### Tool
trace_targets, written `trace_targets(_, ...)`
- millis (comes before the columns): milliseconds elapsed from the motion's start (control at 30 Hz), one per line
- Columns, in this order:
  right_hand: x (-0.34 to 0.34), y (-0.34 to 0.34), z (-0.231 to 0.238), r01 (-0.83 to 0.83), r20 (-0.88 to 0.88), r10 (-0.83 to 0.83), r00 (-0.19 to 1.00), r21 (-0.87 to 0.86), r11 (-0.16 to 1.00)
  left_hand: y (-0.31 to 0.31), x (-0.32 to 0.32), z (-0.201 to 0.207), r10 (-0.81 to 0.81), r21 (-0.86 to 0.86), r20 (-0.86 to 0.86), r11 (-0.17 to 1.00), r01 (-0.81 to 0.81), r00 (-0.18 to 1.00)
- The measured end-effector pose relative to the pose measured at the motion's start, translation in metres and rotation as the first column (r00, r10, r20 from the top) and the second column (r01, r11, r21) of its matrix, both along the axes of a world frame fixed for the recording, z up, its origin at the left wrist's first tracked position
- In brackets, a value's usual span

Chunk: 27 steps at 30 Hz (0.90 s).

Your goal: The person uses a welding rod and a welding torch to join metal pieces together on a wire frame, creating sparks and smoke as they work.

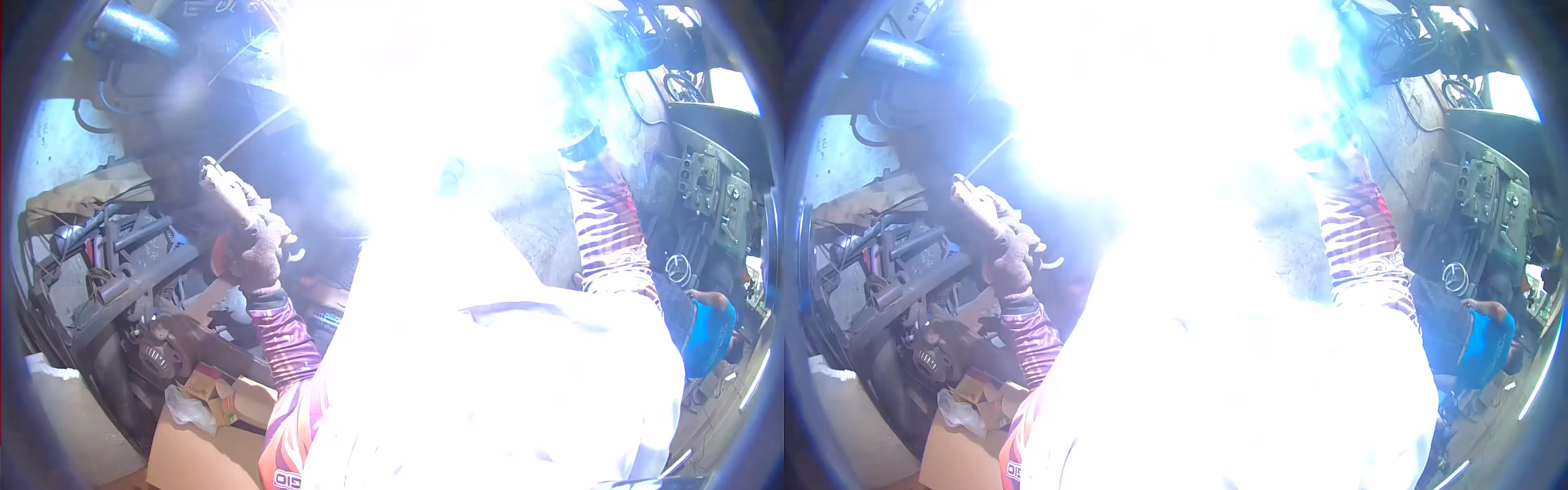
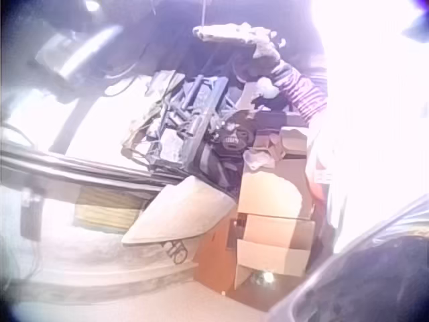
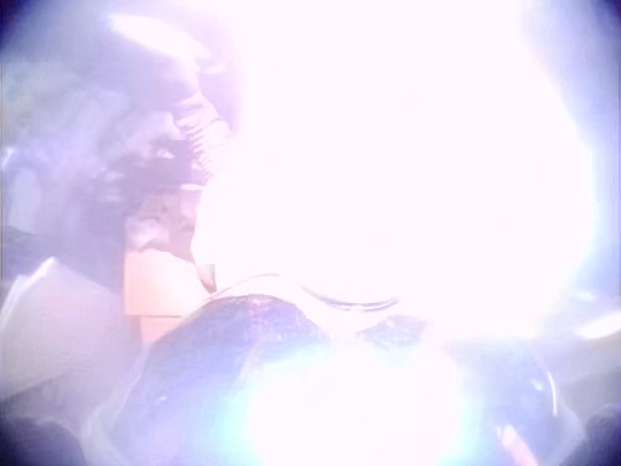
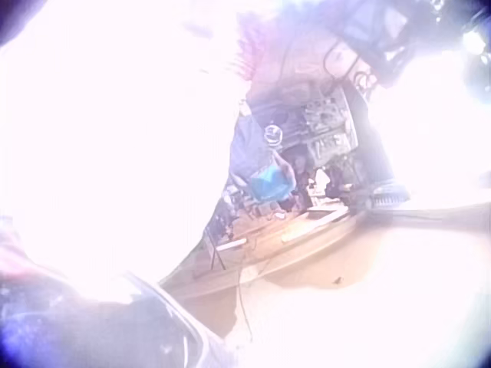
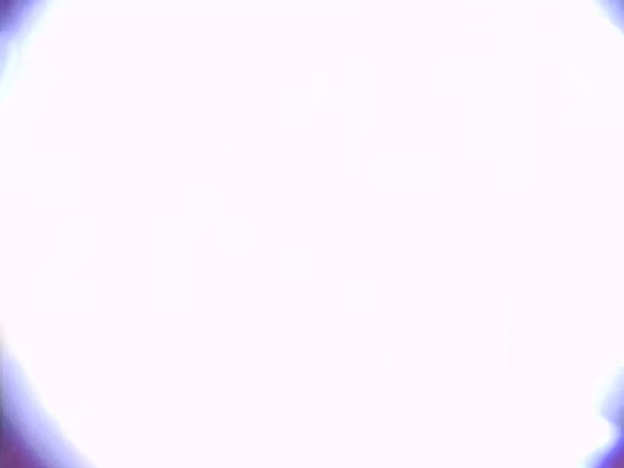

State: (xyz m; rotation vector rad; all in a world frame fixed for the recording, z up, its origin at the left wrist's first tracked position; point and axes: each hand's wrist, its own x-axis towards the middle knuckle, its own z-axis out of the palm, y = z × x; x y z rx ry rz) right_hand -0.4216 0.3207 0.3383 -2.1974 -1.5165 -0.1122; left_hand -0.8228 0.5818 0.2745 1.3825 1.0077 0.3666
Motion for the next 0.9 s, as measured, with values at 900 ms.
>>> trace_targets(900,-0.021,0.008,0.018,0.133,-0.187,-0.137,0.973,-0.033,0.991,0.004,-0.011,-0.006,-0.073,0.005,-0.005,0.997,0.073,0.997)
